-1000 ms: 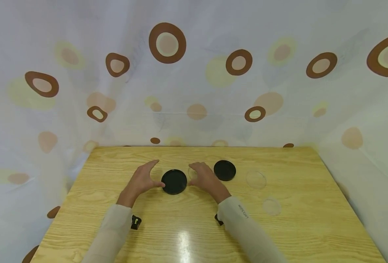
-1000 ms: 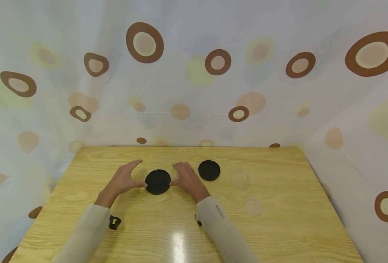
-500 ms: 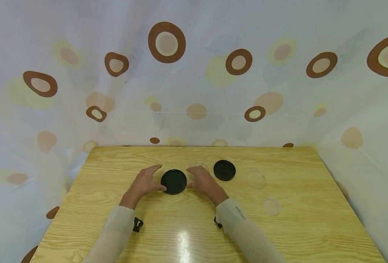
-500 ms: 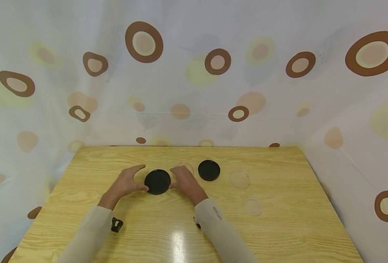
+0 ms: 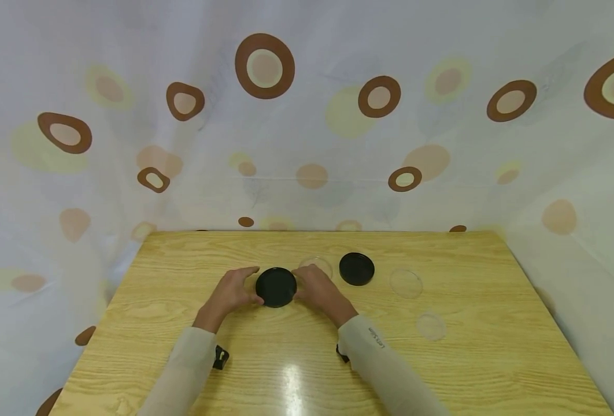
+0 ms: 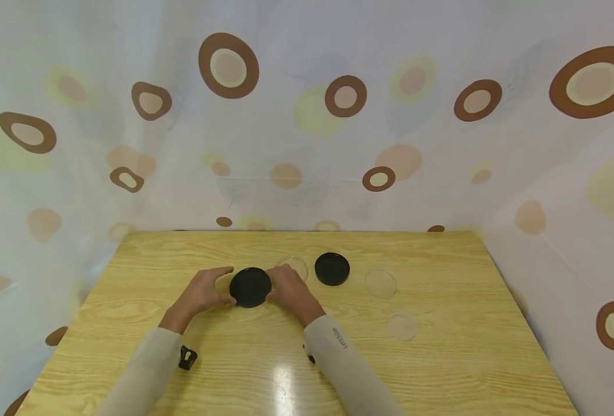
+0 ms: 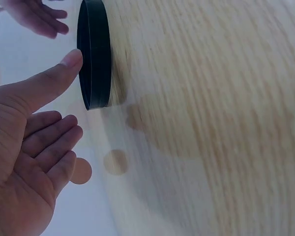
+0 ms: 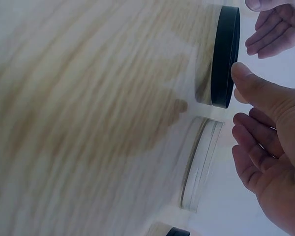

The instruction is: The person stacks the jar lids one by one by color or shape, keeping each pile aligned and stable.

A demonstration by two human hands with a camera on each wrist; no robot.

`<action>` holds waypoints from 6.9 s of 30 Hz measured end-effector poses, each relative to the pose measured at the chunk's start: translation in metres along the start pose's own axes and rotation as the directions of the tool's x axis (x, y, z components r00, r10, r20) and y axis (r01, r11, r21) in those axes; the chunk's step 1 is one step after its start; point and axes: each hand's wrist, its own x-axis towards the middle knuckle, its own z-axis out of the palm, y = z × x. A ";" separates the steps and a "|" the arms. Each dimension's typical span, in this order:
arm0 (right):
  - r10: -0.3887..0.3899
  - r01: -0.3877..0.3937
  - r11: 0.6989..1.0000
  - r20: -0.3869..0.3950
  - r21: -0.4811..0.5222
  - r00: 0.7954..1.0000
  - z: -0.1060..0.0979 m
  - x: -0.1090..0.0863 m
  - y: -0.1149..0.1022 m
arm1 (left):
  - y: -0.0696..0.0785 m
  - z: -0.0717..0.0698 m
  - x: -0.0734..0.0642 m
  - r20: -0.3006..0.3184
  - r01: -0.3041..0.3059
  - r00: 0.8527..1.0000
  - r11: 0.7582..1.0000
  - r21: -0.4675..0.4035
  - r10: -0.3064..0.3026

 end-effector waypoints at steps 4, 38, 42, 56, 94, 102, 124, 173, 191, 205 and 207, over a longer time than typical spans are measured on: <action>-0.024 0.024 1.000 -0.031 -0.011 0.999 0.004 0.001 0.000 | 0.000 0.002 0.000 0.002 0.001 1.000 1.000 0.004 -0.001; 0.053 -0.053 0.998 -0.026 0.031 0.998 0.007 -0.004 -0.006 | -0.002 0.011 -0.002 -0.027 -0.035 0.999 0.999 0.030 0.036; 0.057 -0.056 0.996 -0.024 0.064 0.998 0.004 -0.006 -0.007 | -0.002 0.011 -0.003 -0.021 -0.029 0.999 0.999 0.025 0.029; 0.034 -0.033 0.998 -0.021 0.051 0.999 -0.010 -0.013 -0.013 | 0.003 0.008 -0.016 -0.036 -0.022 0.999 0.997 -0.073 0.019; -0.082 0.082 0.997 0.014 -0.004 0.997 -0.014 -0.058 -0.018 | 0.018 0.031 -0.055 -0.049 -0.060 0.997 0.992 -0.110 0.055; -0.089 0.089 0.996 0.028 0.003 0.996 -0.012 -0.067 -0.015 | 0.024 0.034 -0.063 -0.043 -0.075 0.997 0.993 -0.088 0.071; -0.181 0.179 0.980 -0.020 -0.089 0.983 0.002 -0.083 -0.010 | 0.025 0.047 -0.068 -0.068 -0.202 0.978 0.978 -0.050 0.198; 0.031 -0.031 0.999 -0.074 -0.009 0.997 -0.033 -0.106 0.018 | 0.050 0.035 -0.053 -0.063 -0.212 0.975 0.977 -0.007 0.211; 0.141 -0.139 0.990 -0.066 0.032 0.988 -0.060 -0.111 0.039 | 0.073 0.044 -0.029 -0.059 -0.233 0.971 0.972 -0.017 0.232; 0.165 -0.160 0.986 -0.095 0.052 0.982 -0.077 -0.114 0.063 | 0.087 0.049 -0.013 -0.054 -0.234 0.971 0.972 -0.030 0.232; 0.171 -0.167 0.984 -0.091 0.054 0.981 -0.079 -0.114 0.066 | 0.089 0.050 -0.010 -0.057 -0.241 0.969 0.970 -0.015 0.240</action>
